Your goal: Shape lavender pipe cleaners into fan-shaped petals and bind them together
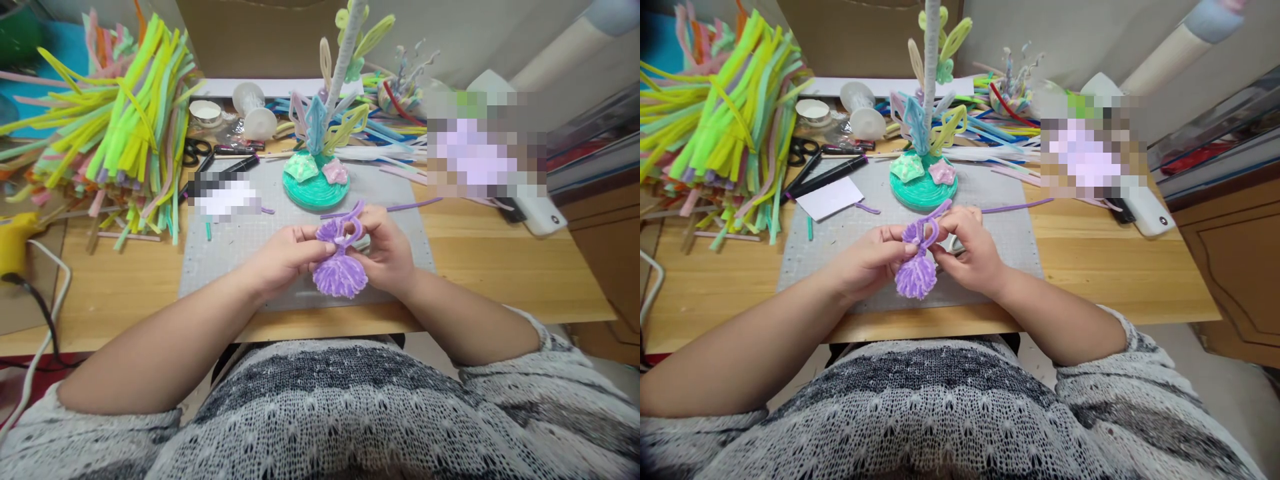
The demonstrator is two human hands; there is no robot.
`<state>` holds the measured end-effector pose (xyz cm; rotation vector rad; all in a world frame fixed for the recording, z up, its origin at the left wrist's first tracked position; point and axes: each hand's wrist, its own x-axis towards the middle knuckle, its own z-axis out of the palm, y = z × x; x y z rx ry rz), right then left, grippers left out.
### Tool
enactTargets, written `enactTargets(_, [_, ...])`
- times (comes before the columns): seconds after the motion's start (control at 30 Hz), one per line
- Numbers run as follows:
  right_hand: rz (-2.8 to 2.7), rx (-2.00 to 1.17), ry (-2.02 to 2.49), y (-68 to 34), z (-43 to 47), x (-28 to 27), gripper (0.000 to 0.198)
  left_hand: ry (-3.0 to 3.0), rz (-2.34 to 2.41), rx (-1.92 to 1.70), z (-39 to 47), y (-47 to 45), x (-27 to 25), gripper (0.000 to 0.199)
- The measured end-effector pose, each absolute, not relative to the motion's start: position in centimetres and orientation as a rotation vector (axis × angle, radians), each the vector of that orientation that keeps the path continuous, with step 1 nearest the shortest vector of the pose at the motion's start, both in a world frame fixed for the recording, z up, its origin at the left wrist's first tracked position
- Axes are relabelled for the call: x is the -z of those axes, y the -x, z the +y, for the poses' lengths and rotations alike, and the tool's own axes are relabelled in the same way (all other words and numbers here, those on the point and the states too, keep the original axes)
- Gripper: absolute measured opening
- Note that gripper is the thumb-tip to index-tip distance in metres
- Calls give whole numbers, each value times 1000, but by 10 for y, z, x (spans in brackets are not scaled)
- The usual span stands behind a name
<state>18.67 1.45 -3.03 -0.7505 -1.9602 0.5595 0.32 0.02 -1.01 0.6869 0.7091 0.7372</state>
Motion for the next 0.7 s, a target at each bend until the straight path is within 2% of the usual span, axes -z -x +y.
enactTargets(0.13, [-1904,-545,721,-186,11,29,17,-801,823,-772,1,-5,10,22])
enactTargets(0.3, [-1791,-455,736,-187,7,22,11,-965,966,-888,-1,-7,8,20])
enactTargets(0.4, [-1937,-284,735,-187,6,15,22,-1170,1089,-920,-4,-7,11,14])
enactTargets(0.47, [-2088,-211,738,-187,5,13,22,-1287,1103,-935,-6,-8,14,11])
enactTargets(0.7, [-2093,-214,652,-187,2,15,22,-1402,1131,-973,-5,-7,21,12])
